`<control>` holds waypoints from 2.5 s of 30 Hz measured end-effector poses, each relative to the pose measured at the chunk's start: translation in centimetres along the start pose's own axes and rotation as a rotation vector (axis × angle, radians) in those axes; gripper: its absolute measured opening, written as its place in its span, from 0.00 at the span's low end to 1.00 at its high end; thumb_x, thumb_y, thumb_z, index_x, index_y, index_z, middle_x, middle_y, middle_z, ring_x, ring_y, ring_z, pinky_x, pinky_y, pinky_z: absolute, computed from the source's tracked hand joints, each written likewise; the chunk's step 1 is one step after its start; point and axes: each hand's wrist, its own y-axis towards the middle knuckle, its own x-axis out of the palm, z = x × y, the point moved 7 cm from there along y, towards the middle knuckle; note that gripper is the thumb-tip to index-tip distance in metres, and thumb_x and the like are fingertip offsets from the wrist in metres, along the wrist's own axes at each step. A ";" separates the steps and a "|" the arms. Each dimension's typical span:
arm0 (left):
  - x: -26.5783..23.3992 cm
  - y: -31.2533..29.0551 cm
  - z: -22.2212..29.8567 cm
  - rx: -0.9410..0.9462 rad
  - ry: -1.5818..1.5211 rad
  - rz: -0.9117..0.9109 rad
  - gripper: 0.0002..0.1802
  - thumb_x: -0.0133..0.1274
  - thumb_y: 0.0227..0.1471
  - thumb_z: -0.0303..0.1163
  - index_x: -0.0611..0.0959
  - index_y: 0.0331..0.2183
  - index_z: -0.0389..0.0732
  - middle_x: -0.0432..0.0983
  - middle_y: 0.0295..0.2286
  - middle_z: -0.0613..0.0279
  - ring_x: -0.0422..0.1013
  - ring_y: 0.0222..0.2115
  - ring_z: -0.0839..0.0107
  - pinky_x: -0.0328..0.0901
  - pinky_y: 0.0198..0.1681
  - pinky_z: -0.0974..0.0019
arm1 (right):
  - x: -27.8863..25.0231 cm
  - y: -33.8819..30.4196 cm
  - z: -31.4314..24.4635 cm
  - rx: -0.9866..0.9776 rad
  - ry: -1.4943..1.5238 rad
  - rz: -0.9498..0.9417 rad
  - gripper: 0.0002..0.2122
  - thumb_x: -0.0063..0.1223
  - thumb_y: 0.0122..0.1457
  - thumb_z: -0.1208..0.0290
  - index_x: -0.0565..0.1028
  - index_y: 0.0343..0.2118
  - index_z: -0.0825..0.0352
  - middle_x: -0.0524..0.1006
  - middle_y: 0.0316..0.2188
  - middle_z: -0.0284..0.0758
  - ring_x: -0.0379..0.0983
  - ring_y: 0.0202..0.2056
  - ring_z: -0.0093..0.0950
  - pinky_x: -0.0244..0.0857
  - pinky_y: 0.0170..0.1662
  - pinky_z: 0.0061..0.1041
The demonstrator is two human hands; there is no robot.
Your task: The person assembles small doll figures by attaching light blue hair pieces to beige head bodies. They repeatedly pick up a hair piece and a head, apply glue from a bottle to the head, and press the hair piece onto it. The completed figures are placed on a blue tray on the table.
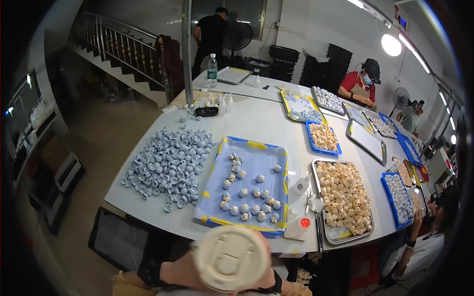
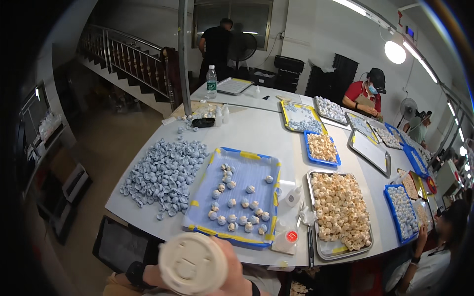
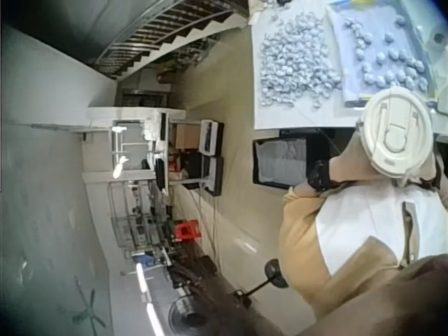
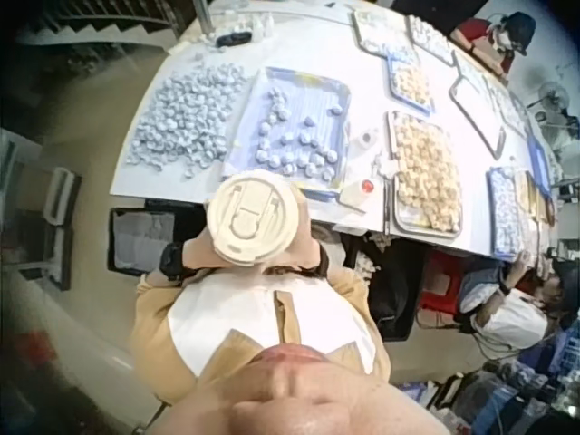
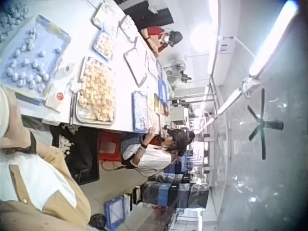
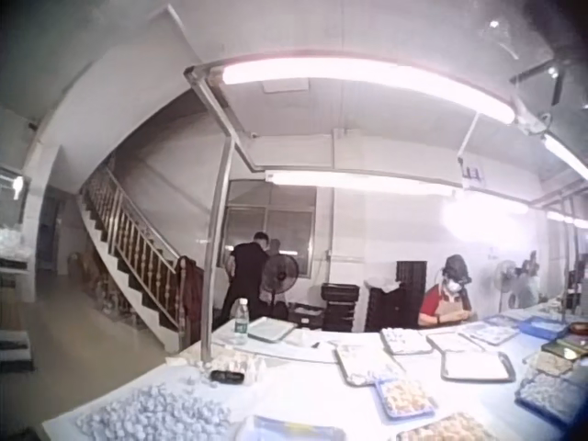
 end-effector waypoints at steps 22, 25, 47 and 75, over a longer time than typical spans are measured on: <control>-51.9 13.9 -15.3 0.018 0.363 1.254 0.26 0.62 0.30 0.32 0.75 0.36 0.37 0.74 0.33 0.59 0.70 0.35 0.71 0.65 0.38 0.68 | -6.5 -8.8 6.9 1.278 0.099 -0.296 0.16 0.50 0.49 0.67 0.71 0.39 0.70 0.74 0.34 0.39 0.69 0.38 0.30 0.60 0.44 0.26; -51.8 16.3 -20.1 -0.151 0.322 1.195 0.27 0.63 0.28 0.31 0.75 0.37 0.37 0.75 0.32 0.58 0.72 0.33 0.69 0.66 0.37 0.67 | -7.2 -10.0 6.7 1.424 0.174 -0.097 0.14 0.47 0.52 0.68 0.71 0.39 0.71 0.74 0.34 0.38 0.69 0.37 0.26 0.60 0.43 0.24; -53.6 17.6 -25.7 -0.375 0.688 1.283 0.15 0.42 0.45 0.30 0.76 0.35 0.36 0.73 0.32 0.45 0.69 0.36 0.51 0.62 0.39 0.59 | -9.1 -12.8 7.5 1.511 0.027 -0.088 0.13 0.41 0.56 0.69 0.70 0.39 0.73 0.75 0.33 0.37 0.68 0.34 0.22 0.61 0.37 0.18; -55.1 19.4 -22.9 -0.138 0.576 0.969 0.38 0.63 0.27 0.39 0.68 0.40 0.27 0.72 0.36 0.48 0.71 0.36 0.63 0.66 0.38 0.67 | -9.1 -13.6 8.2 1.617 0.100 -0.028 0.13 0.44 0.56 0.67 0.71 0.38 0.72 0.75 0.30 0.36 0.70 0.32 0.22 0.63 0.36 0.19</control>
